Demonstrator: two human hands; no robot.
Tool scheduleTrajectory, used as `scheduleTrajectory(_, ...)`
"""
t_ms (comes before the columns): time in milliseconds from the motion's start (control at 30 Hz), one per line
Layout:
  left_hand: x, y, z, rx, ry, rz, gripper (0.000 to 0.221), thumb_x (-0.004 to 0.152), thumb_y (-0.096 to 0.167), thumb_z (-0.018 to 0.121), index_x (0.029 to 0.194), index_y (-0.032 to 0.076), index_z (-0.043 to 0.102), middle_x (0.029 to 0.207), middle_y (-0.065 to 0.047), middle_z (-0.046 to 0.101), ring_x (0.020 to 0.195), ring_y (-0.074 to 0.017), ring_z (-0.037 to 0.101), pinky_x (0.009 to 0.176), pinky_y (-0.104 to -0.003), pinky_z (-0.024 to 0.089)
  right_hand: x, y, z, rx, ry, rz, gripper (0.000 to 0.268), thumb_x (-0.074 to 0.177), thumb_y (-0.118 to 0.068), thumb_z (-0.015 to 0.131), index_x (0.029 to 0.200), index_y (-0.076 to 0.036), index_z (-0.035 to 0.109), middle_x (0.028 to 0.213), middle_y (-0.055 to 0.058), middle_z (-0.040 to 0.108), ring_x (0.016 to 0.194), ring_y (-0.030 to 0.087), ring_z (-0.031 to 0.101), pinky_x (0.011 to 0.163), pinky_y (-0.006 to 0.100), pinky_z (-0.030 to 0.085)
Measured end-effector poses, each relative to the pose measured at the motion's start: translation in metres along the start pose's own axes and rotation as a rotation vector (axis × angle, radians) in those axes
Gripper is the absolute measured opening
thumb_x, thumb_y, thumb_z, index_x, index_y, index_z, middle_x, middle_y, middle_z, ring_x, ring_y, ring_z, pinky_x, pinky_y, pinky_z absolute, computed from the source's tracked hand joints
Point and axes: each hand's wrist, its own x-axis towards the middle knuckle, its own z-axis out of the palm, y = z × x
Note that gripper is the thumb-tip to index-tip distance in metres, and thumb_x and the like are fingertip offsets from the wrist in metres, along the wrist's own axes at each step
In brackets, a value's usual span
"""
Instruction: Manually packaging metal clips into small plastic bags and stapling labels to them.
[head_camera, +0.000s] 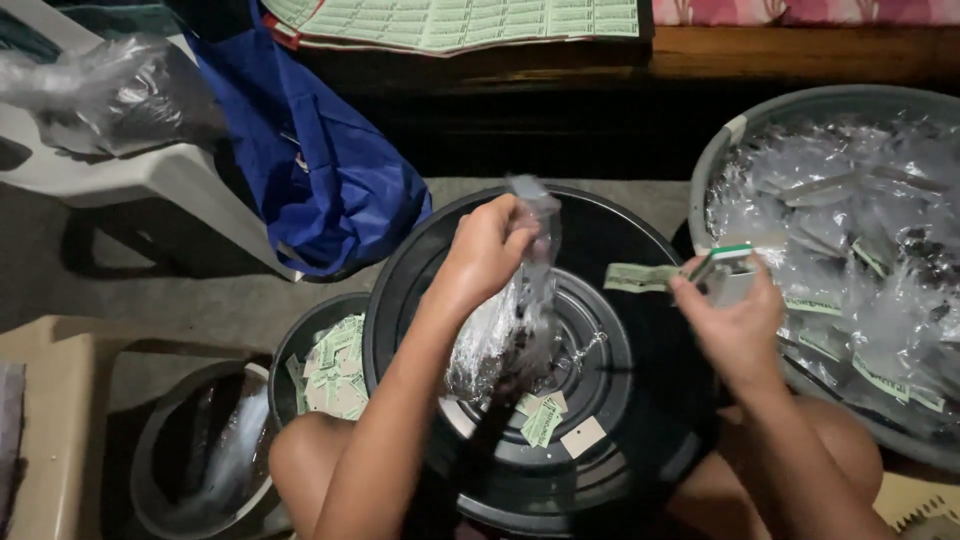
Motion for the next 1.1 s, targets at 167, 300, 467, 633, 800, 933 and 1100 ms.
scheduleTrajectory(167,0.003,-0.002,-0.007,0.2,-0.067,-0.026,0.018,0.096,0.024,0.059,0.105,0.016,0.073,0.09,-0.009,0.078,0.093,-0.037,0.075,0.081,-0.048,0.059,0.002,0.034,0.035,-0.059,0.121,-0.275,0.032,0.076,-0.008,0.092,0.1,-0.013,0.072,0.089,0.009,0.075,0.08,0.025,0.071,0.077,0.036,0.053)
scheduleTrajectory(300,-0.002,0.013,-0.013,0.116,-0.075,-0.036,0.015,0.089,0.016,0.065,0.098,0.009,0.075,0.083,-0.014,0.077,0.088,-0.0415,0.074,0.08,-0.05,0.058,0.0,0.016,0.05,-0.026,0.126,-0.331,0.029,0.075,-0.006,0.09,0.096,-0.01,0.07,0.085,0.012,0.073,0.078,0.027,0.07,0.075,0.038,0.052)
scheduleTrajectory(467,-0.003,0.009,-0.015,0.004,-0.037,-0.005,0.014,0.086,0.021,0.07,0.099,0.015,0.074,0.08,-0.011,0.074,0.085,-0.0385,0.074,0.077,-0.049,0.057,-0.003,0.023,0.06,-0.024,0.152,-0.268,0.026,0.077,-0.01,0.089,0.094,-0.015,0.07,0.082,0.004,0.073,0.074,0.021,0.069,0.071,0.033,0.052)
scheduleTrajectory(633,-0.009,0.02,-0.006,-0.418,-0.044,0.047,0.014,0.095,0.013,0.061,0.106,0.006,0.065,0.082,-0.009,0.075,0.079,-0.017,0.067,0.08,-0.038,0.057,0.007,0.031,0.05,-0.076,0.233,-0.392,0.026,0.08,-0.003,0.089,0.096,-0.008,0.07,0.086,0.015,0.07,0.08,0.034,0.07,0.074,0.037,0.052)
scheduleTrajectory(800,0.002,0.008,0.002,-0.418,0.064,0.162,0.011,0.094,0.014,0.065,0.104,0.011,0.069,0.08,-0.008,0.073,0.079,-0.0161,0.069,0.074,-0.035,0.057,0.012,0.025,0.031,-0.056,0.301,-0.428,0.03,0.082,0.0,0.09,0.102,-0.005,0.068,0.095,0.016,0.072,0.088,0.035,0.069,0.084,0.042,0.051)
scheduleTrajectory(933,0.002,0.013,0.002,-0.422,0.043,0.163,0.012,0.095,0.016,0.063,0.105,0.012,0.068,0.079,-0.006,0.072,0.077,-0.0154,0.068,0.073,-0.035,0.057,0.024,0.021,0.024,0.001,0.314,-0.402,0.029,0.087,0.001,0.09,0.103,-0.004,0.066,0.096,0.013,0.073,0.087,0.026,0.069,0.085,0.038,0.051)
scheduleTrajectory(1100,0.005,0.006,0.005,-0.492,-0.025,0.159,0.014,0.099,0.014,0.059,0.111,0.009,0.064,0.083,-0.008,0.074,0.074,-0.0136,0.069,0.073,-0.033,0.059,0.04,0.024,0.039,-0.072,0.294,-0.529,0.029,0.084,0.005,0.09,0.101,-0.001,0.067,0.093,0.023,0.07,0.088,0.041,0.07,0.08,0.043,0.052)
